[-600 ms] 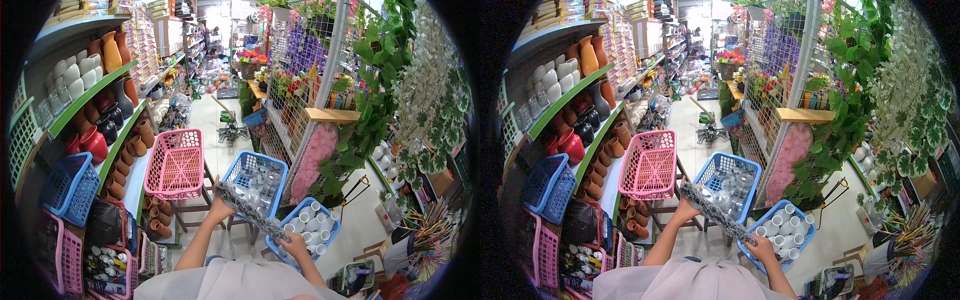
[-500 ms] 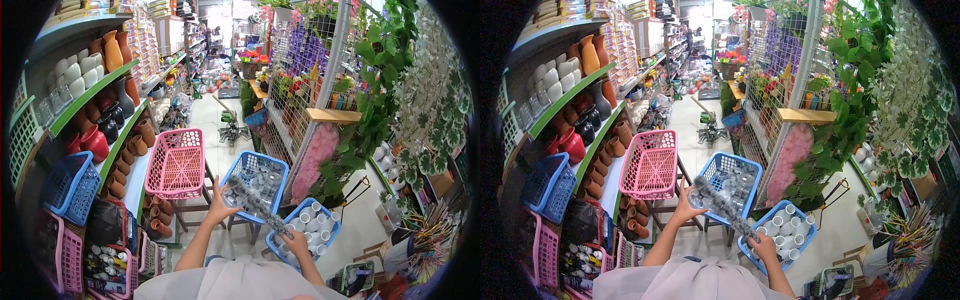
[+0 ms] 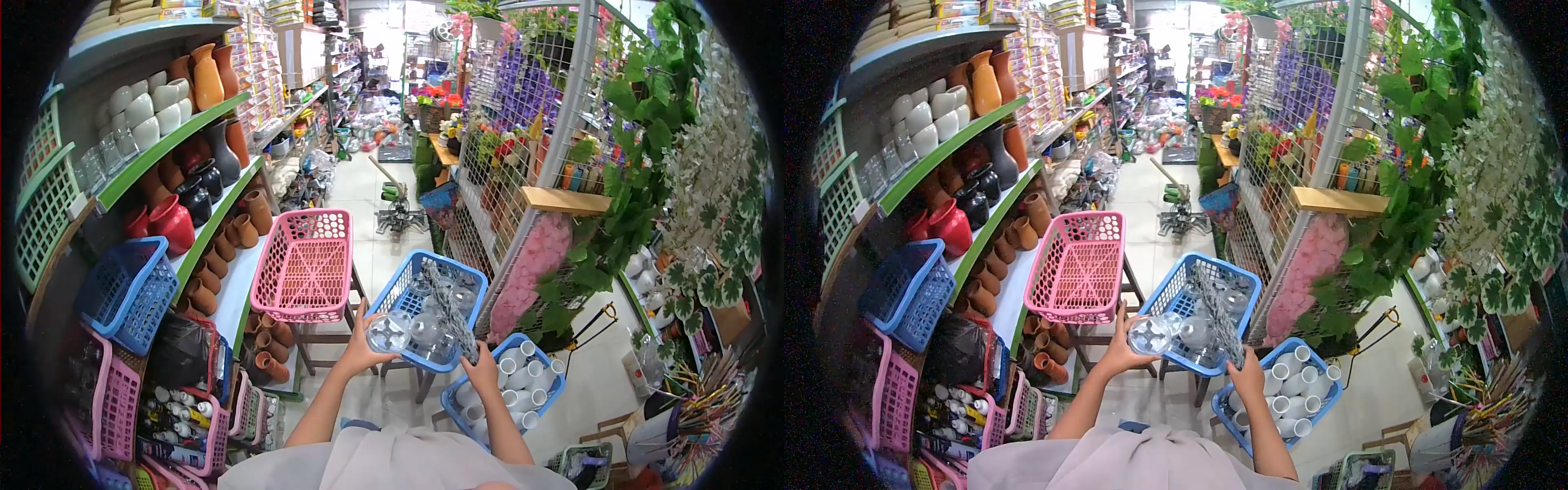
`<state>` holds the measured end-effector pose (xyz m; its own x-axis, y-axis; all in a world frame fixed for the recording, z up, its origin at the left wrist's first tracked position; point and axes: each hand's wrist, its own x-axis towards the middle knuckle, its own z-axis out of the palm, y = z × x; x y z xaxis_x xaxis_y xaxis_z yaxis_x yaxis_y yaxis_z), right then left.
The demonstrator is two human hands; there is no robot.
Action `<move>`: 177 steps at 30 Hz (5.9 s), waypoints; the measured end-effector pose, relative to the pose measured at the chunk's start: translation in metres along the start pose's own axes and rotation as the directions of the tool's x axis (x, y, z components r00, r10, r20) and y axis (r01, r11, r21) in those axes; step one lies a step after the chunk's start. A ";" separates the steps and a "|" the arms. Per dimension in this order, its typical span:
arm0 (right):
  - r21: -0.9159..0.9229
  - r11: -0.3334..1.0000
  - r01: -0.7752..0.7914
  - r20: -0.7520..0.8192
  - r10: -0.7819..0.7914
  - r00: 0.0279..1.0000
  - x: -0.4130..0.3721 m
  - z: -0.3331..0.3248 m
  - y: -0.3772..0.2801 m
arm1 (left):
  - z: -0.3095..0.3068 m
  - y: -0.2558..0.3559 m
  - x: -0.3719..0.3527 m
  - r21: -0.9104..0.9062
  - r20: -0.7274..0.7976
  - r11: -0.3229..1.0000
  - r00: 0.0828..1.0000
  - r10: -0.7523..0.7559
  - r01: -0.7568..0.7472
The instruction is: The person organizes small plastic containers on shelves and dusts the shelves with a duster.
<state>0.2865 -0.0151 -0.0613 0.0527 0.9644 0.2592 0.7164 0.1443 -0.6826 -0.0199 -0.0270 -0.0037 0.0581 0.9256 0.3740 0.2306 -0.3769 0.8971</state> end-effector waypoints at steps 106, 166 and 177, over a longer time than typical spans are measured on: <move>0.062 -0.663 0.746 -0.182 -0.743 -0.644 -0.264 0.380 -0.814 | -0.599 0.211 -0.346 0.264 -0.828 -0.193 0.120 -0.548 0.945; -0.514 0.837 -0.190 0.063 0.258 0.964 0.030 0.061 -0.053 | -0.090 -0.004 0.058 0.218 0.442 0.975 0.886 -0.137 0.042; -0.512 0.825 -0.240 0.091 0.330 0.940 0.054 0.082 0.004 | 0.035 -0.173 0.105 0.510 0.373 0.858 0.883 -0.283 0.059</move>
<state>0.2352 0.0555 -0.1057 0.2228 0.9739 -0.0437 0.9342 -0.2261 -0.2759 -0.0191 0.1363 -0.1276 0.3488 0.9371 -0.0113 0.6968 -0.2512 0.6718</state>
